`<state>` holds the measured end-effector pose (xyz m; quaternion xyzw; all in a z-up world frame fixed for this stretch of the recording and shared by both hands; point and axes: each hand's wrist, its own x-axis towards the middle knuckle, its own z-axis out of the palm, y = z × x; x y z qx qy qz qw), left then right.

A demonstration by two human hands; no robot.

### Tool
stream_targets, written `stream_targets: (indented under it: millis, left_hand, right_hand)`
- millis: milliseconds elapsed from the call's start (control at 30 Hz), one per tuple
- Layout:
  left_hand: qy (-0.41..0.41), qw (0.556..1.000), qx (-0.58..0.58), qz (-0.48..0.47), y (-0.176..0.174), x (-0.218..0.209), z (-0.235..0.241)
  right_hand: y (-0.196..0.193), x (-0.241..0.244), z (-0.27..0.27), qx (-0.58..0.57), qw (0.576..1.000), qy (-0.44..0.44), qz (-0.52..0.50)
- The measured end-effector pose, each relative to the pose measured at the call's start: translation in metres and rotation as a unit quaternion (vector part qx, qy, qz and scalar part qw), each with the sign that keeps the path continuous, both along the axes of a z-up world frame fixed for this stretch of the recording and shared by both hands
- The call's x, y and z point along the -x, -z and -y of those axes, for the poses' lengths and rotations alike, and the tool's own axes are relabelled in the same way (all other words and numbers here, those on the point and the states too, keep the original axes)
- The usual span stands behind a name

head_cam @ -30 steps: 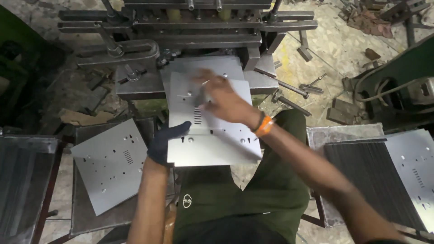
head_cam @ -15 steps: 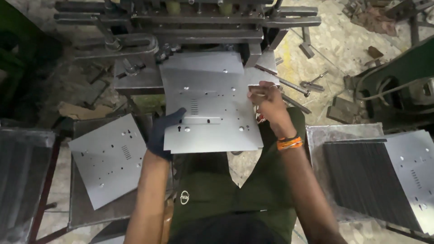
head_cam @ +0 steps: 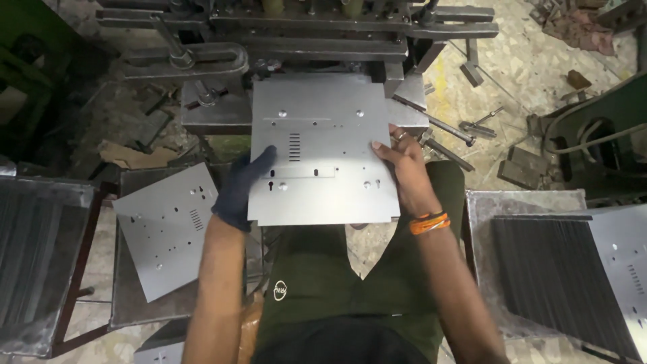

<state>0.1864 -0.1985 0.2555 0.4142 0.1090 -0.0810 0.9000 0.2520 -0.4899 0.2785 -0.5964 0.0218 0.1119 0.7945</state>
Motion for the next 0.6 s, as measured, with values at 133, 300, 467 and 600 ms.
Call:
stream_targets:
  millis: [133, 300, 467, 600]
  left_hand:
    - [0.001, 0.998, -0.024, -0.051, -0.004, -0.002, -0.004]
    - [0.004, 0.982, -0.185, -0.042, 0.001, -0.013, -0.001]
    - [-0.007, 0.996, -0.086, -0.006, -0.027, -0.043, 0.011]
    - [-0.021, 0.99, -0.129, 0.051, -0.016, -0.084, 0.012]
  right_hand:
    - [0.027, -0.002, 0.005, 0.001, 1.0, 0.006, 0.023]
    - [0.026, -0.009, 0.007, 0.076, 0.996, 0.011, 0.032]
    - [-0.01, -0.034, 0.004, 0.074, 0.996, 0.04, 0.017]
    - [0.002, -0.082, 0.01, 0.084, 0.989, 0.02, 0.123]
